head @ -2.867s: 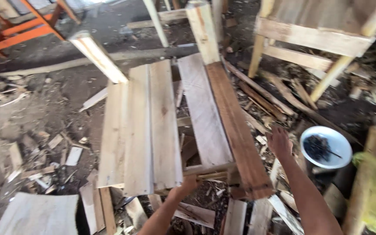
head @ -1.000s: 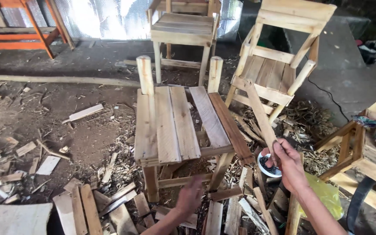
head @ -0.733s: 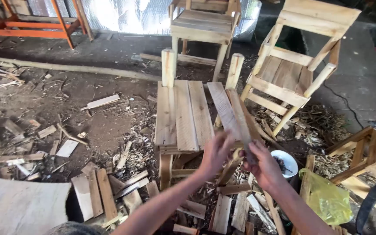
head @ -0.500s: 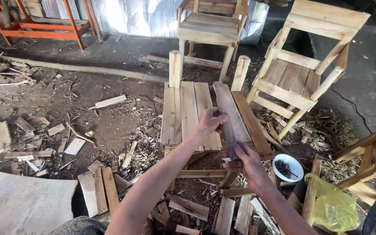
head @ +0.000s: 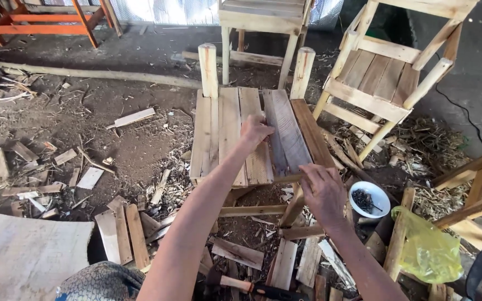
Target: The person sits on the ground repairing wooden chairs, fitting wooden slats and sticks into the chair frames and hammering nails to secure them. They dip small wood pieces into a bowl of dark glue, press pieces into place, and reposition slats on the chair seats.
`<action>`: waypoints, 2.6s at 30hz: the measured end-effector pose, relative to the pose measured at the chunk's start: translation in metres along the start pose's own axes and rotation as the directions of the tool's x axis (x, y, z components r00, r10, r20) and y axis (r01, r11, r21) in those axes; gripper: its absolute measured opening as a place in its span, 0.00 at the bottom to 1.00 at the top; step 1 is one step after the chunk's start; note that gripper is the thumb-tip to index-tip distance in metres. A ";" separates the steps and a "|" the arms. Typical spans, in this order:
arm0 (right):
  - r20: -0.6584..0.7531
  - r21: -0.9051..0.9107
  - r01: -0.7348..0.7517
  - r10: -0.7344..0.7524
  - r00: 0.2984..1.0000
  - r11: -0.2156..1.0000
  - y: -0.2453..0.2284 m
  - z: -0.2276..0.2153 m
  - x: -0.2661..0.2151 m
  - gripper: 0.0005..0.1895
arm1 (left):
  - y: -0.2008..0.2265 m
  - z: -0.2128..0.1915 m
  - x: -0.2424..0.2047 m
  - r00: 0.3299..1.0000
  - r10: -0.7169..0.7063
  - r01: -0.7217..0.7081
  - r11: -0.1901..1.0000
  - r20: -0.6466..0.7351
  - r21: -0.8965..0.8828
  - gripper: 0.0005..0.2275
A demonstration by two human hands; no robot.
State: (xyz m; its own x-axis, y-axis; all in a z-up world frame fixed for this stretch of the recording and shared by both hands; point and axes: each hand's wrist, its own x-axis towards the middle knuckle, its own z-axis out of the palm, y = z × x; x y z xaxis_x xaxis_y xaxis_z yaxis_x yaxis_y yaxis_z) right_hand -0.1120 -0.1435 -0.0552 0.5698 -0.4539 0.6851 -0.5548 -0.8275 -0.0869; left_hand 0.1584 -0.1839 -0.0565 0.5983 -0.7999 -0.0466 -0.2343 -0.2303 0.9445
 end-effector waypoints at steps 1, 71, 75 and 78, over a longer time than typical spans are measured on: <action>-0.001 0.002 0.000 0.000 1.000 1.000 0.000 0.001 0.003 0.13 | 0.004 0.000 -0.005 1.000 0.000 0.000 1.000 -0.002 0.001 0.15; -0.469 0.319 0.040 0.121 0.875 0.947 -0.052 -0.036 0.043 0.04 | 0.027 -0.013 -0.062 0.988 -0.096 0.028 0.883 -0.121 -0.469 0.21; -0.243 0.791 -0.099 0.458 0.855 0.604 -0.044 -0.073 0.042 0.06 | 0.035 -0.043 -0.076 0.990 -0.088 -0.036 0.584 -0.108 -0.811 0.22; 0.131 0.936 -0.319 0.693 0.709 0.149 -0.005 -0.049 0.025 0.03 | 0.041 -0.067 -0.095 0.995 0.040 -0.100 0.523 -0.093 -0.847 0.11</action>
State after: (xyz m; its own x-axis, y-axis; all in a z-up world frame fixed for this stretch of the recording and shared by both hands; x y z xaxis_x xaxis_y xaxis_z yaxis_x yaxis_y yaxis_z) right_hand -0.1249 -0.1338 -0.0023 0.0986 -0.9385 0.3309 0.3032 -0.2884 -0.9083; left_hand 0.1438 -0.0803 0.0085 0.6575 -0.7531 0.0216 0.4662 0.4292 0.7736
